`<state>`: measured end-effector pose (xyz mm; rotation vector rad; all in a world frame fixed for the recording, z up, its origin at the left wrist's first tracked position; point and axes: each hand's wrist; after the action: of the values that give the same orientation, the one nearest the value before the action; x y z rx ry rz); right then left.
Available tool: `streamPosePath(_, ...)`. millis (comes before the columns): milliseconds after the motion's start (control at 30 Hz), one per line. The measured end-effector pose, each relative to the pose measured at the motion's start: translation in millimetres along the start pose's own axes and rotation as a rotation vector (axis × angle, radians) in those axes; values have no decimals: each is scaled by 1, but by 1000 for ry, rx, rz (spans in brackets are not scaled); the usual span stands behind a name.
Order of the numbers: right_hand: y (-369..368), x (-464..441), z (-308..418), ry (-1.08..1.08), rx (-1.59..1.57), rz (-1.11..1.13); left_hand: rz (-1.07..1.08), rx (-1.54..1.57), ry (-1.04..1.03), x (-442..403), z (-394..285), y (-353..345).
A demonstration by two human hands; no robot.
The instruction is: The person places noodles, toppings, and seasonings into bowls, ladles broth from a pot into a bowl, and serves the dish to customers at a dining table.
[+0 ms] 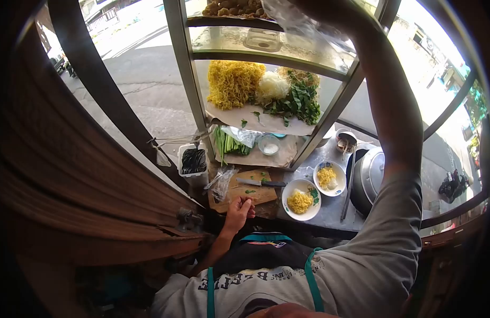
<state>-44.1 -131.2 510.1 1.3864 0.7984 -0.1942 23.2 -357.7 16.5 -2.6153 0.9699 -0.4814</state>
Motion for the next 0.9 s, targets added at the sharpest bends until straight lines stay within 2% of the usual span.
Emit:
streamPosePath(133, -57, -111, -27, 17, 150, 182, -3, 0, -34, 6, -7, 3)
streamPosePath(267, -97, -158, -48, -93, 217, 383, -34, 3, -57, 14, -9, 15)
streamPosePath(433, -107, -164, -47, -182, 245, 487, -55, 0, -40, 19, -9, 32)
streamPosePath(900, -117, -152, -38, -203, 248, 475, -24, -8, -39, 16, -9, 29)
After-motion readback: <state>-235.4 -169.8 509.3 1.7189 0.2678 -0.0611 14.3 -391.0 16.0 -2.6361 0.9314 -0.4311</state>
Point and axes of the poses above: each hand's wrist, its own x-axis away from the middle knuckle, its own y-axis out of the back of the hand, z = x × y, and after that the axes turned 10 degrees about z, right-handed
